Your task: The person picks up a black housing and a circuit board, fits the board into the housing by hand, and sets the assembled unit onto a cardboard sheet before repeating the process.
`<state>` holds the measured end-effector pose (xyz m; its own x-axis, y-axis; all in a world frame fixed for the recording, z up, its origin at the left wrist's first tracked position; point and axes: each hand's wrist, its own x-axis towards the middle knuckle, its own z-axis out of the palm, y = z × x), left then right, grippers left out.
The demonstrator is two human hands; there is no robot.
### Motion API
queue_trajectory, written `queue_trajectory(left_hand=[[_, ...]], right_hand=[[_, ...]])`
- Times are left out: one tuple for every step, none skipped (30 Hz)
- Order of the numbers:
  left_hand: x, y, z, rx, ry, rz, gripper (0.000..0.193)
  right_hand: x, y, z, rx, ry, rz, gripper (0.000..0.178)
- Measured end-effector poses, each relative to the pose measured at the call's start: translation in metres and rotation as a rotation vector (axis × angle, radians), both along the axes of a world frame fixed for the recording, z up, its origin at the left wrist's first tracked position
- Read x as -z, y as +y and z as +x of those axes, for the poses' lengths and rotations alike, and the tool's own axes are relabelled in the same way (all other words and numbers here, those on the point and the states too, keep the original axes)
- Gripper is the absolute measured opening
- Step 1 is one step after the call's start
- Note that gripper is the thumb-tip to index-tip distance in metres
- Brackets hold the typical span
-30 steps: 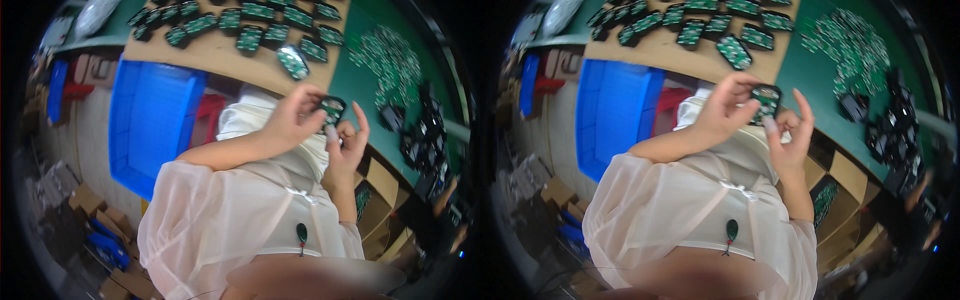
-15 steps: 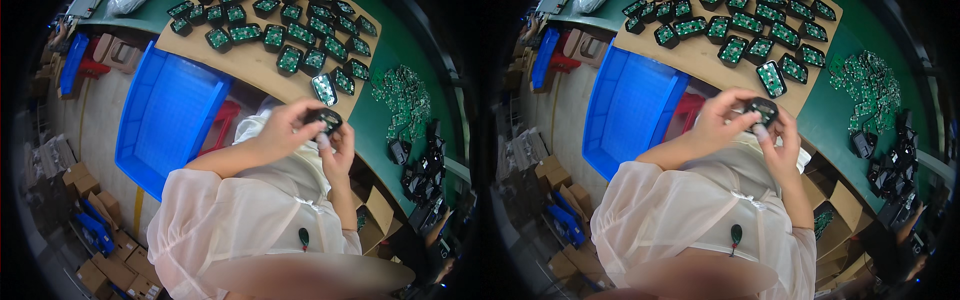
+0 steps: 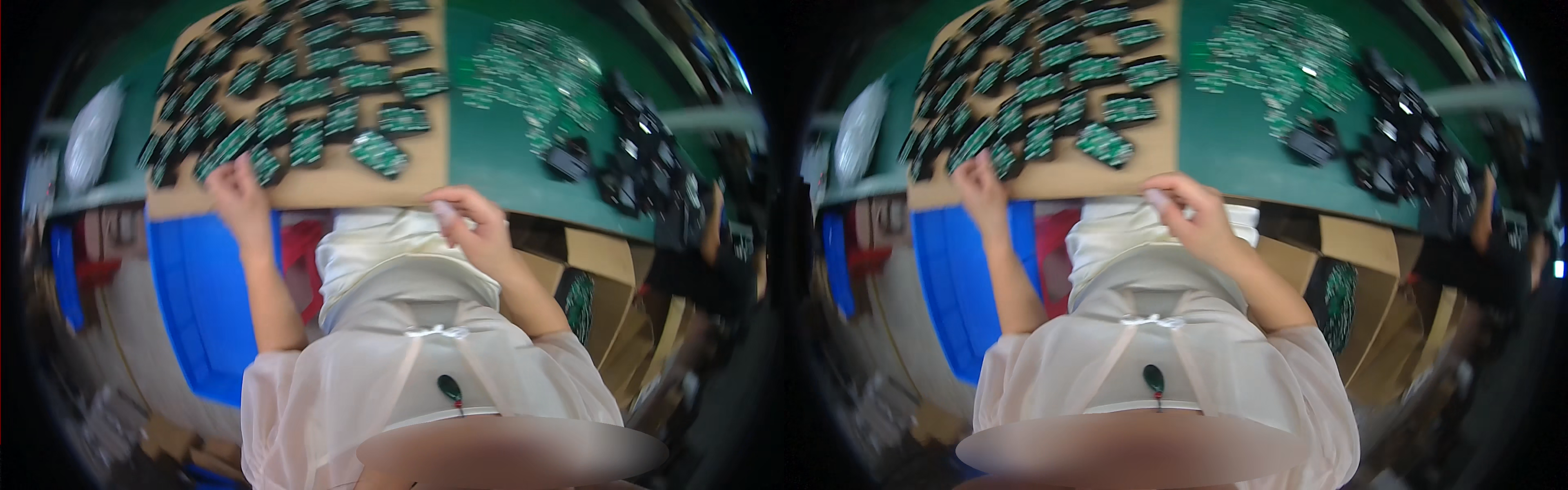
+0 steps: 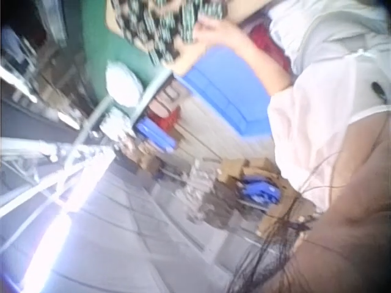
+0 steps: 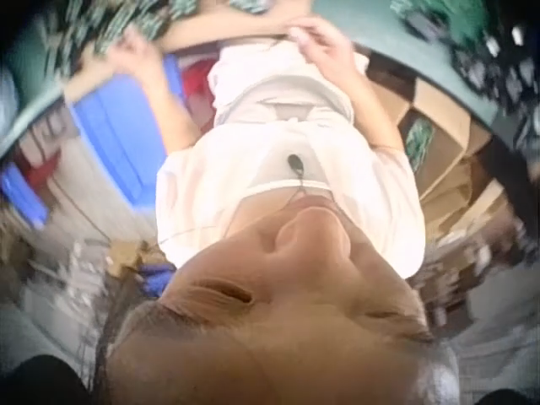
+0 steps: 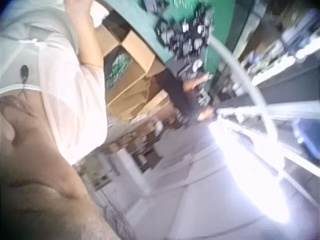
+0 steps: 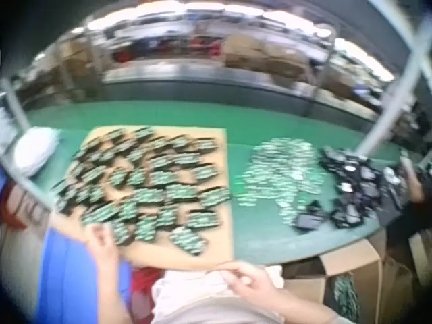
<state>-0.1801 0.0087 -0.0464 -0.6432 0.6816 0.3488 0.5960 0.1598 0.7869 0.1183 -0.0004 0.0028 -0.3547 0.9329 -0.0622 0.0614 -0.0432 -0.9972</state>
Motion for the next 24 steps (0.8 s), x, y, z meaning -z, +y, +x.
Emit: queue_trajectory(left_hand=[[0.001,-0.001,-0.001,-0.026,0.009,0.039,0.029],[0.001,0.002,0.003,-0.067,-0.032,0.068,0.029],[0.006,0.004,-0.001,-0.108,0.121,0.069,0.029],[0.005,0.008,0.002,-0.114,0.199,0.113,0.031],[0.007,0.013,0.005,-0.111,0.194,0.113,0.032],[0.009,0.015,0.005,-0.119,0.196,0.110,0.033],[0.010,0.016,0.002,-0.104,0.198,0.115,0.033],[0.011,0.017,-0.001,-0.122,0.121,0.106,0.032],[0.011,0.015,-0.003,-0.143,0.046,0.093,0.031],[0.007,0.011,-0.002,-0.138,0.049,0.092,0.031],[0.001,0.010,-0.001,-0.162,0.075,0.124,0.030],[-0.004,0.009,0.000,-0.187,0.098,0.158,0.029],[-0.009,0.007,-0.001,-0.134,0.126,0.237,0.025],[-0.012,0.008,0.002,-0.126,0.129,0.237,0.025],[-0.022,0.008,0.011,-0.094,0.160,0.348,0.024],[-0.033,0.008,0.021,-0.067,0.196,0.452,0.022],[-0.043,0.008,0.032,-0.029,0.188,0.462,0.018],[-0.050,0.006,0.043,-0.033,0.195,0.462,0.018],[-0.056,0.005,0.054,0.026,0.141,0.473,0.016],[-0.060,0.003,0.066,0.084,0.086,0.483,0.014],[-0.062,0.000,0.081,0.086,0.087,0.486,0.014],[-0.062,-0.002,0.096,0.251,0.054,0.477,0.012],[-0.062,-0.004,0.111,0.416,0.020,0.466,0.010],[-0.057,-0.006,0.125,0.519,0.003,0.461,0.010]], right_hand=[[0.002,0.003,0.006,0.000,0.022,0.043,0.013],[0.000,0.006,0.017,0.059,-0.001,0.054,0.013],[-0.001,0.010,0.027,0.051,0.000,-0.016,0.015],[0.000,0.014,0.034,0.034,0.009,-0.088,0.016],[0.002,0.019,0.046,0.125,0.065,-0.078,0.017],[0.003,0.025,0.061,0.227,0.033,-0.024,0.017],[-0.001,0.034,0.076,0.334,-0.086,0.096,0.017],[-0.001,0.046,0.089,0.528,-0.260,0.388,0.013],[-0.004,0.057,0.109,0.650,-0.422,0.563,0.012],[-0.003,0.066,0.130,0.778,-0.538,0.630,0.014],[-0.003,0.071,0.152,0.872,-0.641,0.560,0.015],[-0.010,0.074,0.168,0.881,-0.823,0.541,0.018],[-0.012,0.077,0.179,0.812,-0.954,0.568,0.020],[-0.012,0.080,0.186,0.738,-1.085,0.593,0.022],[-0.010,0.083,0.191,0.743,-1.084,0.588,0.022],[-0.006,0.088,0.194,0.602,-1.124,0.507,0.022],[-0.003,0.092,0.197,0.461,-1.158,0.427,0.023],[-0.003,0.096,0.197,0.458,-1.151,0.428,0.023],[-0.006,0.099,0.198,0.429,-1.217,0.389,0.021],[-0.007,0.102,0.199,0.399,-1.283,0.348,0.019],[-0.004,0.105,0.202,0.402,-1.282,0.349,0.019],[0.004,0.108,0.207,0.411,-1.369,0.360,0.016],[0.010,0.110,0.212,0.421,-1.456,0.369,0.014],[0.014,0.111,0.216,0.422,-1.454,0.374,0.014]])
